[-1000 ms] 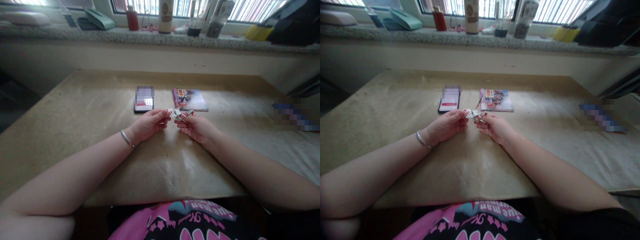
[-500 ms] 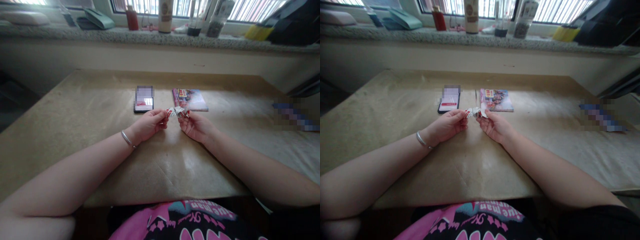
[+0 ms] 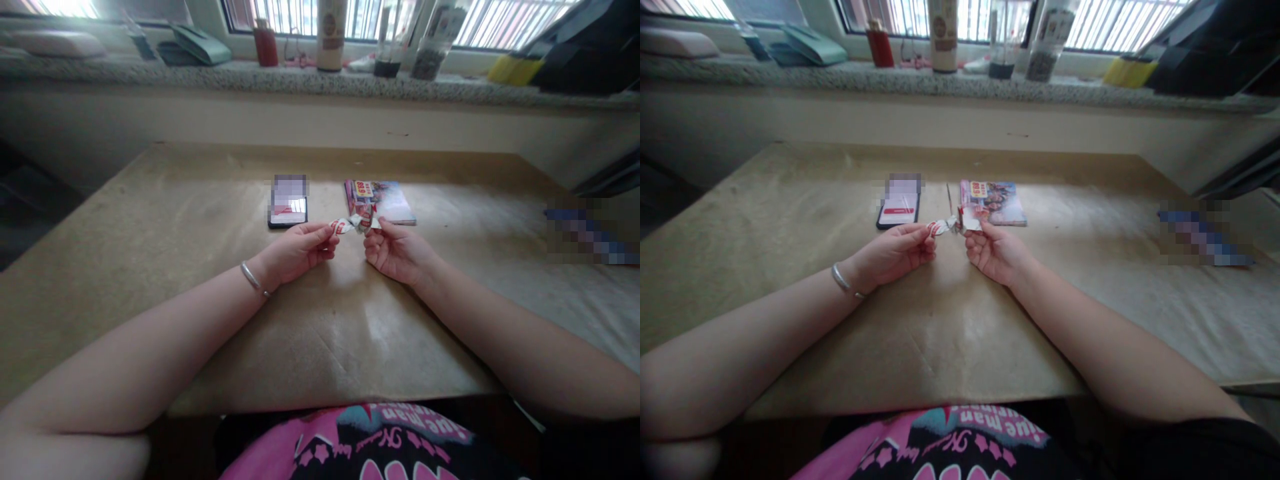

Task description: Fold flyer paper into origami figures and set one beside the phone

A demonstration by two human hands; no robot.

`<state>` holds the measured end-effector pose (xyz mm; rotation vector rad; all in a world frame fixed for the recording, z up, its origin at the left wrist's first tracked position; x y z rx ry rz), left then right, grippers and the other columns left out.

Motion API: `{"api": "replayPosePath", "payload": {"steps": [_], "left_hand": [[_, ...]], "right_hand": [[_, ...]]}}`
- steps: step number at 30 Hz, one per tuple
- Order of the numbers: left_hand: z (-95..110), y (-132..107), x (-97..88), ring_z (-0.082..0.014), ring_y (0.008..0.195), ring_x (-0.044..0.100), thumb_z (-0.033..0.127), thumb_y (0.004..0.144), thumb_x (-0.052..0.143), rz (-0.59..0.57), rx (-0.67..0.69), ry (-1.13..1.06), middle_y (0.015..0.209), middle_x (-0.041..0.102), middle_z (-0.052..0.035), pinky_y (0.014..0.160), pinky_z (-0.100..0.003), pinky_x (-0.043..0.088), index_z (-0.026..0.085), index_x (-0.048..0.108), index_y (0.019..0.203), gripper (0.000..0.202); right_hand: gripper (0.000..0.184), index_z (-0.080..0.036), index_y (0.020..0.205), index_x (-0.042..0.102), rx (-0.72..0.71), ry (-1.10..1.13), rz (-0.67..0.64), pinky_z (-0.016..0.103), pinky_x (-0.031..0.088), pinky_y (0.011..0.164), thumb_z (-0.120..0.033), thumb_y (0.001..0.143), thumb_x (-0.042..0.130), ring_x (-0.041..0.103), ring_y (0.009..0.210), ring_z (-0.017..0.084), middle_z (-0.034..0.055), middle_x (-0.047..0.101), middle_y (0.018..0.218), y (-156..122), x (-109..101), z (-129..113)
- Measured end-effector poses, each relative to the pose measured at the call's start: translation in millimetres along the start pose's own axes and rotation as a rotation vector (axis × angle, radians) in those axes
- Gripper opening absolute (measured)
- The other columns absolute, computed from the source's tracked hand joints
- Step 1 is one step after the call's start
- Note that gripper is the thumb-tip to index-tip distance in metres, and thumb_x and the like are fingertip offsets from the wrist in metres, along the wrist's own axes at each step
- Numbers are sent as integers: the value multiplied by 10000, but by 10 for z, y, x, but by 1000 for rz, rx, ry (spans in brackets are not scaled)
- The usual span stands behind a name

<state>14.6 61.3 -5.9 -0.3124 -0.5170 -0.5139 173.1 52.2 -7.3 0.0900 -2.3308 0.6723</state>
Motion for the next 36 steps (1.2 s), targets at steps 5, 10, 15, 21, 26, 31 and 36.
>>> {"api": "replayPosePath", "payload": {"steps": [5, 10, 15, 21, 26, 31, 36], "left_hand": [[12, -23, -2, -63, 622, 590, 155, 735, 735, 4, -16, 3, 732, 656, 0, 628, -185, 491, 115, 690, 881, 158], [28, -64, -14, -75, 658, 614, 135, 795, 657, 71, -11, 91, 795, 698, -44, 640, -183, 496, 109, 692, 904, 117], [38, -96, -11, -78, 728, 628, 215, 794, 698, 154, 37, 176, 920, 717, -54, 664, -182, 493, 134, 693, 941, 168], [24, -111, 28, -90, 765, 633, 287, 720, 779, 146, 50, 249, 913, 716, -50, 727, -215, 488, 134, 695, 921, 267], [8, -121, 49, -106, 815, 634, 323, 715, 783, 130, 45, 334, 908, 707, -48, 758, -237, 480, 129, 675, 901, 290], [16, -107, 53, -116, 832, 641, 325, 774, 721, 100, 64, 445, 924, 700, -48, 745, -246, 486, 132, 640, 950, 274], [135, -80, -31, -137, 849, 643, 315, 881, 563, 150, 204, 771, 942, 694, -54, 777, -289, 492, 141, 603, 1018, 225]], "right_hand": [[191, -196, 826, 558, -52, -115, 5, 134, 418, 384, -261, 953, 431, 532, 430, 57, -18, 656, 613, 48, -59, -40], [192, -217, 902, 494, -202, -414, 87, 147, 246, 302, -395, 868, 555, 387, 339, 48, -45, 590, 572, 40, -132, -128], [373, -239, 929, 453, -551, -672, 69, 176, 208, 337, -407, 705, 700, 325, 359, 42, -108, 477, 570, -47, -109, -211], [400, -228, 806, 465, -676, -855, 50, 224, 302, 416, -541, 696, 689, 400, 438, 63, -49, 557, 649, -6, -51, -188], [378, -222, 723, 466, -687, -932, 75, 232, 296, 435, -523, 689, 694, 403, 463, 72, -42, 559, 617, 27, -30, -202], [308, -208, 671, 487, -647, -937, 73, 226, 321, 453, -441, 688, 688, 414, 480, 71, -36, 556, 599, 26, 19, -262], [256, -195, 617, 508, -647, -941, 90, 223, 311, 465, -376, 707, 665, 391, 473, 69, -47, 504, 535, 145, 133, -470]]}}
Point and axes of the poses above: each hand's wrist, its own y-axis towards the middle knuckle, its own x-axis out of the palm, z = x × y, the point moved 5 cm from there along y, towards the middle knuckle
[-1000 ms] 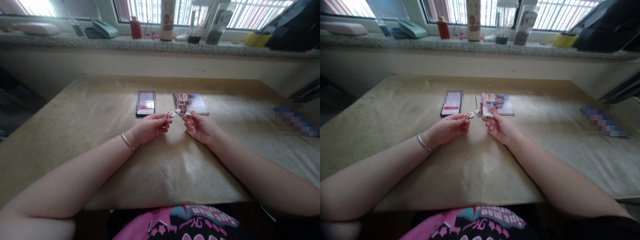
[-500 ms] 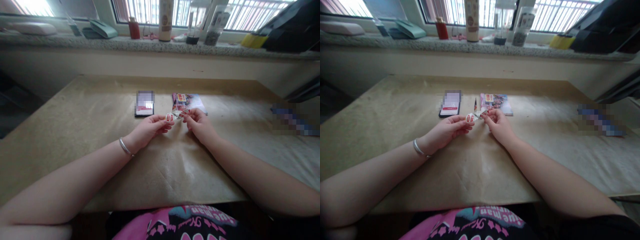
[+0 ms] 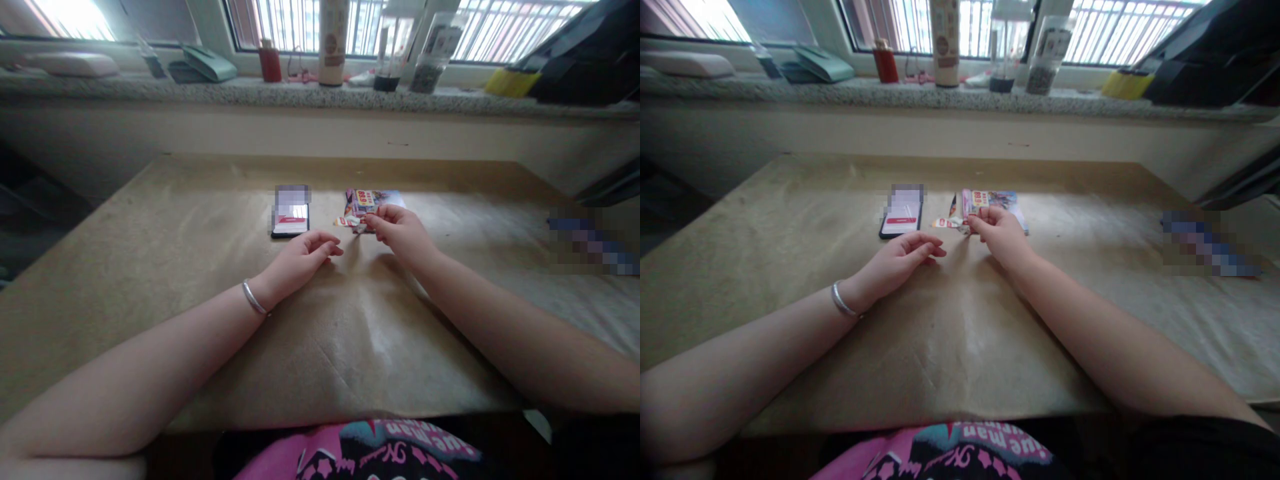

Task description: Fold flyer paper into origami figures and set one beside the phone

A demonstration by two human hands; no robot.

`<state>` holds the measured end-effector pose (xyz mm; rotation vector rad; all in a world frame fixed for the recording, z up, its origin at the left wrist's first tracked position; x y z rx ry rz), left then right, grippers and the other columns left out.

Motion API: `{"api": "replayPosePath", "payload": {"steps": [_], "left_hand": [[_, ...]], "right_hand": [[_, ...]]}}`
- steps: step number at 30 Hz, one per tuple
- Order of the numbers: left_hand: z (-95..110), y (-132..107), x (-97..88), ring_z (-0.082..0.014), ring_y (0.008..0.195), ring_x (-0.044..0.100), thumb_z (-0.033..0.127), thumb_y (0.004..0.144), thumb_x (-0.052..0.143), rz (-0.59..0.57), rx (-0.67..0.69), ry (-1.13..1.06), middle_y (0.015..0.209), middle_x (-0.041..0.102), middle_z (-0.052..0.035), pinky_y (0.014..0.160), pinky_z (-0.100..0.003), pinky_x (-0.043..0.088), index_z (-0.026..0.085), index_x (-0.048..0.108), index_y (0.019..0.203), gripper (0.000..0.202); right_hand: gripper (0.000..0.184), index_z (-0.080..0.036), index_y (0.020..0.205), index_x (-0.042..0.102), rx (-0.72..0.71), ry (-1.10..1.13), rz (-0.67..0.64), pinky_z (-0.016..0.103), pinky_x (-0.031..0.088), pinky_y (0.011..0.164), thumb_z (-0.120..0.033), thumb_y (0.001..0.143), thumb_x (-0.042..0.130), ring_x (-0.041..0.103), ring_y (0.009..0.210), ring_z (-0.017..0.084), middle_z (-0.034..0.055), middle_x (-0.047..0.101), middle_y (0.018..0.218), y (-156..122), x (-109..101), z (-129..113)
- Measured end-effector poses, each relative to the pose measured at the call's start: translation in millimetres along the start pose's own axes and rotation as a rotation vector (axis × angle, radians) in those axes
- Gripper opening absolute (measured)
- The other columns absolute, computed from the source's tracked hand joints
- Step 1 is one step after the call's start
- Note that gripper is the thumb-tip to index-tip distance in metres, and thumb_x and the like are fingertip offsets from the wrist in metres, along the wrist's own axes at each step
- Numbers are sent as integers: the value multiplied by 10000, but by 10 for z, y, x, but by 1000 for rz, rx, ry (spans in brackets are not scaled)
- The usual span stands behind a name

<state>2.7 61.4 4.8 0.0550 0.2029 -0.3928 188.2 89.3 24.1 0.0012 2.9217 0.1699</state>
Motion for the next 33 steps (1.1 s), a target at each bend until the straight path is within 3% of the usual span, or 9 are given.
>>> {"api": "replayPosePath", "payload": {"steps": [5, 8, 10, 14, 22, 27, 29, 33], "left_hand": [[72, 9, -87, -150, 797, 613, 239, 875, 522, 50, 129, 420, 877, 672, -43, 747, -298, 482, 146, 628, 921, 148], [133, -16, -19, -168, 848, 599, 205, 871, 518, -32, 261, 651, 897, 664, -53, 804, -320, 482, 153, 656, 897, 149], [163, -46, 51, -183, 915, 589, 194, 878, 511, -120, 362, 740, 936, 663, -65, 871, -338, 473, 153, 665, 894, 160], [187, -86, 112, -190, 972, 576, 199, 905, 487, -198, 469, 801, 998, 660, -72, 947, -356, 450, 156, 662, 905, 181], [183, -77, 90, -192, 981, 573, 211, 906, 483, -199, 465, 805, 997, 657, -71, 960, -361, 442, 163, 657, 920, 182], [175, -70, 91, -199, 1001, 572, 219, 901, 484, -213, 463, 794, 1009, 659, -72, 963, -363, 438, 175, 658, 925, 181], [171, -66, 93, -200, 1001, 573, 220, 901, 481, -213, 464, 798, 1001, 661, -66, 963, -366, 437, 184, 658, 920, 181], [168, -60, 97, -199, 989, 573, 216, 902, 475, -204, 467, 801, 1004, 664, -70, 957, -369, 438, 173, 659, 930, 190]], "right_hand": [[215, -191, 649, 523, -67, -12, -7, 227, 294, 468, -343, 713, 660, 396, 483, 73, -32, 540, 586, 392, 39, -165], [164, -188, 701, 548, -198, -81, -13, 243, 354, 541, -328, 747, 620, 460, 548, 92, -18, 581, 639, 655, 108, -192], [159, -181, 710, 575, -251, -253, 53, 259, 367, 584, -329, 754, 617, 488, 589, 110, -13, 593, 645, 810, 140, -129], [178, -189, 747, 637, -216, -586, 140, 283, 381, 628, -365, 770, 621, 553, 661, 152, 10, 651, 711, 986, 241, 68], [207, -216, 849, 685, -213, -808, 87, 308, 441, 705, -394, 799, 592, 630, 774, 200, 44, 717, 825, 946, 415, 117], [366, -181, 1057, 658, -270, -704, 0, 308, 473, 739, -369, 742, 670, 641, 816, 192, 44, 725, 919, 859, 266, 74], [376, -172, 1075, 657, -306, -734, -32, 326, 484, 793, -313, 727, 681, 642, 884, 205, 68, 718, 1006, 798, 170, 24], [406, -159, 1112, 665, -318, -859, -96, 394, 462, 926, -374, 768, 658, 620, 1045, 260, 114, 687, 1140, 630, -21, -15]]}}
Point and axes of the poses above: each hand's wrist, its own y-axis towards the middle knuckle, its own x-axis out of the palm, z = x × y, the point moved 5 cm from there along y, towards the middle knuckle
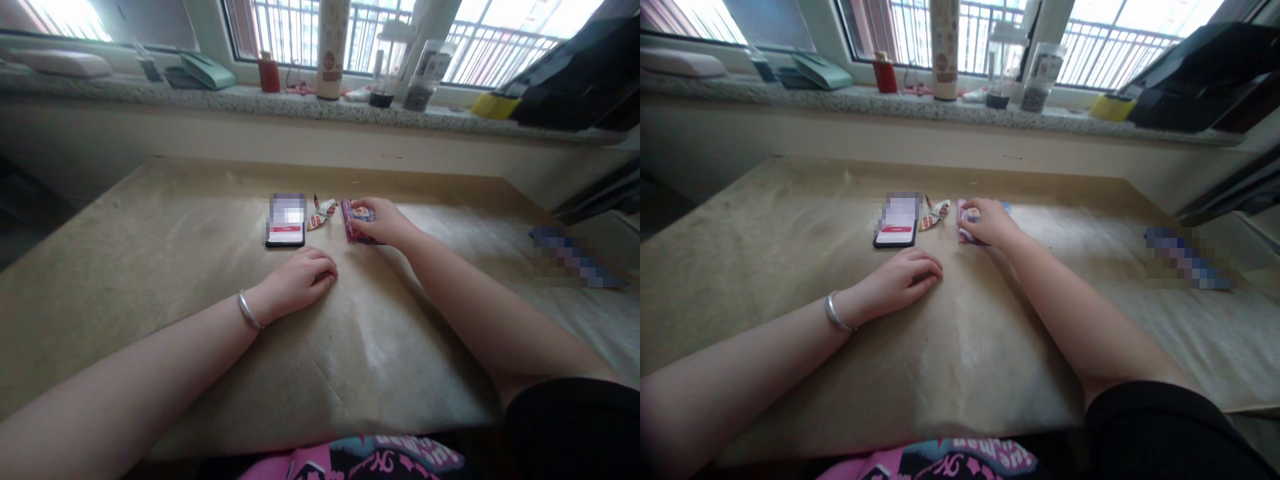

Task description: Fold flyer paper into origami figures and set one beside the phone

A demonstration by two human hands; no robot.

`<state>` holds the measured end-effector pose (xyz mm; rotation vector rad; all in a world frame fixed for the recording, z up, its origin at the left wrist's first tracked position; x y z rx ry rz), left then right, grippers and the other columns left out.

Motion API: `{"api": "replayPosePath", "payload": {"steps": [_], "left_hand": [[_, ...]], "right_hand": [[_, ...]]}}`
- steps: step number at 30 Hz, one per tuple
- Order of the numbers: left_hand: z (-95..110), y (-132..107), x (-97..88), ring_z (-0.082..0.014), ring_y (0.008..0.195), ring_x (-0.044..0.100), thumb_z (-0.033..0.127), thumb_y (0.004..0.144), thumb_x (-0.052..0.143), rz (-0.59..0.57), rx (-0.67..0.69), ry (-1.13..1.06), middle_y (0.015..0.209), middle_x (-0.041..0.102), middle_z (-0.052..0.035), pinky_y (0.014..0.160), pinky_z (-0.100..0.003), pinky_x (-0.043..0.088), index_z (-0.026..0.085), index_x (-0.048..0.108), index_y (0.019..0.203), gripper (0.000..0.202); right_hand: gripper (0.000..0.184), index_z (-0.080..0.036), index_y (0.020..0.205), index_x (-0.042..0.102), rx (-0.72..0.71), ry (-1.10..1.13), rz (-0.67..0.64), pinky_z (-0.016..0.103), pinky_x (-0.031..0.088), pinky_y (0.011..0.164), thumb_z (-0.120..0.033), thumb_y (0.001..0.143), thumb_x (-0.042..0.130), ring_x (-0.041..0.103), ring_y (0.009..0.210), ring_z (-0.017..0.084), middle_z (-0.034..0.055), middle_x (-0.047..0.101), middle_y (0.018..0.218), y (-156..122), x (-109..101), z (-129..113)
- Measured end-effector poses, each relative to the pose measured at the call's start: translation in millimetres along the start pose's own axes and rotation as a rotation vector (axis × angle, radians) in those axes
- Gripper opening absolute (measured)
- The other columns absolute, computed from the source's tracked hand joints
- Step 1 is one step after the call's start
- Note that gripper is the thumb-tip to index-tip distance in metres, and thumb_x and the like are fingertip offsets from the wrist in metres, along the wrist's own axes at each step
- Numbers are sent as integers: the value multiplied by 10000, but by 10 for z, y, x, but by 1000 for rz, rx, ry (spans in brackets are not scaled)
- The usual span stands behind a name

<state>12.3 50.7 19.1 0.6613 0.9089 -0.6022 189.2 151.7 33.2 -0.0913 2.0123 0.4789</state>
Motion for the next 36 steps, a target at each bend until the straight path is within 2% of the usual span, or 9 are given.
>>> {"api": "replayPosePath", "payload": {"steps": [2, 5, 8, 13, 17, 20, 26, 32, 36], "left_hand": [[4, 1, 1, -202, 988, 573, 213, 900, 478, 3, 4, 1, 1011, 664, -77, 954, -369, 438, 164, 661, 933, 192], [3, 2, 3, -203, 982, 575, 207, 892, 488, 7, 2, 9, 1007, 667, -78, 945, -368, 442, 163, 665, 924, 185], [-2, 4, 1, -202, 976, 577, 202, 891, 489, 15, -3, 12, 1000, 673, -78, 935, -362, 449, 157, 667, 928, 188], [-11, 8, 3, -198, 972, 582, 201, 891, 482, 10, -6, 7, 997, 674, -75, 928, -358, 455, 163, 666, 921, 190], [-25, 12, 4, -199, 986, 578, 213, 894, 481, 15, 3, -1, 1008, 671, -73, 937, -361, 450, 171, 670, 908, 194], [-32, 17, 4, -199, 990, 575, 229, 898, 480, 14, 3, -11, 1010, 671, -72, 934, -357, 453, 173, 672, 905, 199], [-42, 23, -5, -192, 991, 583, 240, 895, 486, 7, -28, -57, 1007, 676, -65, 934, -350, 460, 182, 674, 889, 197], [-55, 29, -8, -191, 987, 585, 240, 889, 496, -3, -32, -91, 997, 685, -66, 930, -350, 460, 174, 676, 882, 192], [-89, 33, -24, -184, 979, 595, 256, 869, 525, -6, -89, -162, 990, 687, -59, 925, -342, 462, 180, 681, 879, 173]], "right_hand": [[486, -135, 1183, 639, -98, -73, -65, 408, 407, 1017, -379, 763, 671, 554, 1178, 288, 142, 631, 1254, -119, -11, 3], [635, -114, 1293, 567, -175, -212, -149, 444, 367, 1062, -432, 756, 681, 485, 1257, 330, 176, 551, 1351, -286, 31, 48], [555, -123, 1284, 574, -165, -261, -172, 448, 400, 1027, -415, 815, 622, 519, 1216, 325, 174, 574, 1323, -385, 52, 105], [372, -200, 1147, 666, -177, -283, -127, 417, 468, 899, -412, 856, 572, 605, 1069, 290, 110, 682, 1165, -436, 6, 124], [290, -254, 1065, 714, -183, -196, -86, 377, 480, 873, -396, 887, 534, 635, 1041, 245, 46, 716, 1116, -464, -30, 138], [242, -287, 1007, 736, -147, -129, -53, 375, 490, 859, -387, 864, 567, 648, 1025, 234, 17, 729, 1081, -474, -43, 174], [161, -288, 906, 760, -77, 58, -24, 386, 486, 910, -333, 779, 671, 656, 1003, 225, 16, 736, 1042, -442, -33, 263], [106, -261, 800, 762, 91, 263, -4, 396, 482, 922, -314, 717, 724, 671, 943, 214, 25, 744, 982, -413, 5, 401], [103, -246, 767, 760, 112, 338, -15, 383, 479, 922, -290, 676, 743, 669, 933, 212, 32, 742, 962, -382, 28, 479]]}}
Point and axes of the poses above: each hand's wrist, its own y-axis towards the middle knuckle, its own x-axis out of the palm, z = x × y, the point moved 5 cm from there along y, towards the middle knuckle
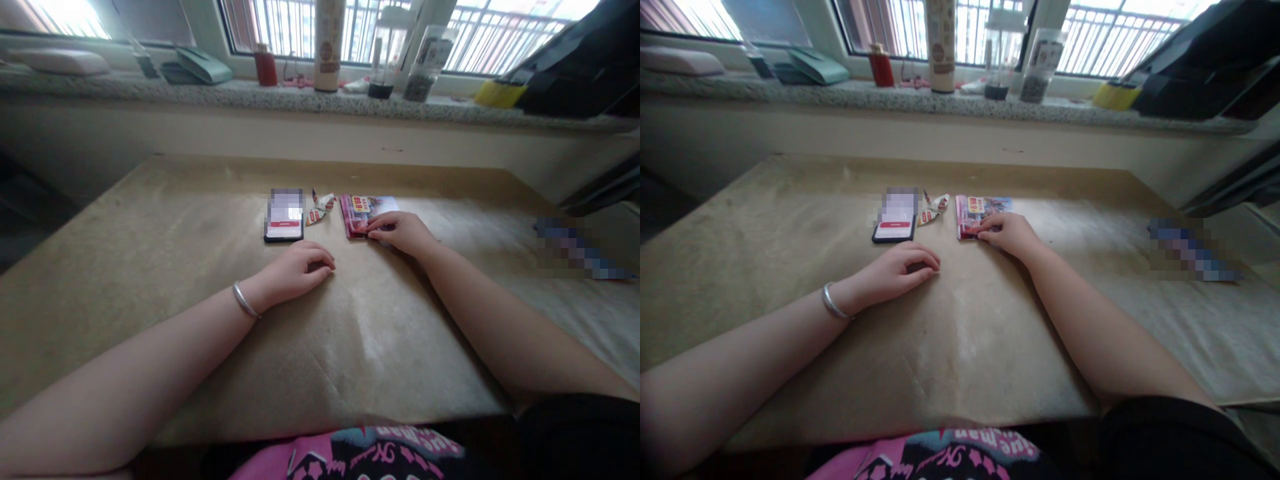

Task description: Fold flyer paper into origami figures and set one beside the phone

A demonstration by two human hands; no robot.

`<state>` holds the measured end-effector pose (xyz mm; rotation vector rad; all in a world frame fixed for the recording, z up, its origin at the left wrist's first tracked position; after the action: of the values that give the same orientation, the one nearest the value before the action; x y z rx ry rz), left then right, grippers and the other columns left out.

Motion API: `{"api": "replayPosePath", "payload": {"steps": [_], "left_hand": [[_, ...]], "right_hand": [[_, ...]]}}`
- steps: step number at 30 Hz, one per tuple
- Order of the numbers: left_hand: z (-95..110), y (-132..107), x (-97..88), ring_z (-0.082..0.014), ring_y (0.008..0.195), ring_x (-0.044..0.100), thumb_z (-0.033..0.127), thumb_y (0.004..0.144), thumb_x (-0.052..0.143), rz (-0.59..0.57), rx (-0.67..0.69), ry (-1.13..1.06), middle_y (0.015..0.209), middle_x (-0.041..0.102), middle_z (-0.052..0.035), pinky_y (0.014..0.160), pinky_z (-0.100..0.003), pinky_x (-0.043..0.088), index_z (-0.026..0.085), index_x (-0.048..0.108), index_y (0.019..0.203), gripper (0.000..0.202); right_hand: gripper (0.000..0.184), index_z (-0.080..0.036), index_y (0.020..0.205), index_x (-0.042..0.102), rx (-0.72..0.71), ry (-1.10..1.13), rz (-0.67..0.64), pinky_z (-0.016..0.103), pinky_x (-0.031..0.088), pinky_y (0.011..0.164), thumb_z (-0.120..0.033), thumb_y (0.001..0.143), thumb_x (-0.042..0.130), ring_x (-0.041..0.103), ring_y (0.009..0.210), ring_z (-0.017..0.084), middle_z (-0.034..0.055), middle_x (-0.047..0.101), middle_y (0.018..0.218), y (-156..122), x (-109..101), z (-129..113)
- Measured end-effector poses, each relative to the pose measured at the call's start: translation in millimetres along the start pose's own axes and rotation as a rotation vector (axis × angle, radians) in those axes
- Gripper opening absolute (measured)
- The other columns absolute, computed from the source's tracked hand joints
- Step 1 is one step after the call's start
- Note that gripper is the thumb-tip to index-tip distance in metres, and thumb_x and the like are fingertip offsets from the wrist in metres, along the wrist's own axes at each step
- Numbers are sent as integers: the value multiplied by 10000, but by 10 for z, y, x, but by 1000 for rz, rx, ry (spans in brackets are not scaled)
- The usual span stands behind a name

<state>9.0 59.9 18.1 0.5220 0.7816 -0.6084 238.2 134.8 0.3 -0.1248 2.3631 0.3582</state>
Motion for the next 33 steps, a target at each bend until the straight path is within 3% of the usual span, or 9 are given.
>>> {"api": "replayPosePath", "payload": {"steps": [4, 10, 14, 17, 20, 24, 29, 33], "left_hand": [[-50, 5, -14, -174, 958, 610, 277, 860, 540, 17, -53, -68, 997, 688, -55, 903, -330, 473, 184, 686, 888, 176], [-45, -10, -13, -176, 974, 608, 251, 866, 535, 49, -50, -55, 1016, 679, -62, 915, -334, 470, 176, 678, 904, 166], [-43, -27, -24, -170, 982, 606, 226, 866, 530, 70, -52, -57, 1029, 669, -60, 921, -332, 471, 175, 668, 918, 156], [-47, -34, -25, -168, 986, 605, 228, 870, 529, 71, -40, -58, 1029, 666, -56, 925, -330, 471, 179, 663, 916, 150], [-45, -35, -28, -165, 982, 605, 232, 869, 534, 78, -20, -70, 1043, 657, -59, 917, -326, 477, 174, 656, 946, 155], [-23, -41, -45, -155, 946, 605, 197, 866, 526, 103, 10, -64, 1047, 647, -64, 865, -306, 496, 169, 650, 980, 171], [86, -71, -70, -163, 946, 602, 169, 886, 506, 168, 152, 54, 1012, 661, -64, 869, -331, 492, 173, 659, 964, 172], [167, -87, -36, -177, 991, 603, 191, 893, 527, 143, 252, 157, 1042, 677, -66, 902, -353, 489, 172, 658, 974, 156]], "right_hand": [[107, -240, 775, 752, 12, 0, 1, 375, 490, 863, -295, 737, 669, 666, 860, 202, 31, 744, 912, 23, -8, 36], [86, -215, 704, 679, 62, -220, 93, 338, 474, 697, -274, 740, 628, 630, 731, 206, 40, 713, 792, -55, -45, -93], [78, -209, 753, 662, -23, -498, 159, 348, 453, 672, -265, 758, 608, 621, 805, 254, 92, 690, 872, -145, -94, -270], [124, -213, 847, 690, -28, -488, 157, 340, 455, 662, -272, 776, 607, 619, 797, 243, 89, 694, 903, -226, -114, -348], [344, -215, 1115, 670, -77, -374, 58, 338, 472, 686, -204, 784, 576, 619, 745, 212, 48, 712, 859, -345, -70, -431], [195, -203, 888, 736, -277, -298, -87, 331, 499, 741, -174, 807, 560, 638, 791, 200, 68, 716, 872, -597, 34, -575], [176, -197, 896, 727, -527, -117, -201, 295, 514, 743, -194, 882, 552, 656, 821, 165, 72, 719, 879, -894, 106, -701], [160, -212, 912, 727, -614, -27, -295, 288, 515, 798, -183, 888, 572, 662, 865, 150, 63, 727, 910, -979, 136, -739]]}}
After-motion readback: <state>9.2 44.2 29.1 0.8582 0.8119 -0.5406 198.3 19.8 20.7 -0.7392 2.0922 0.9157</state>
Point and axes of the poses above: each hand's wrist, its own y-axis towards the middle knuckle, its own x-axis out of the palm, z = x × y, the point moved 5 cm from there along y, towards the middle knuckle
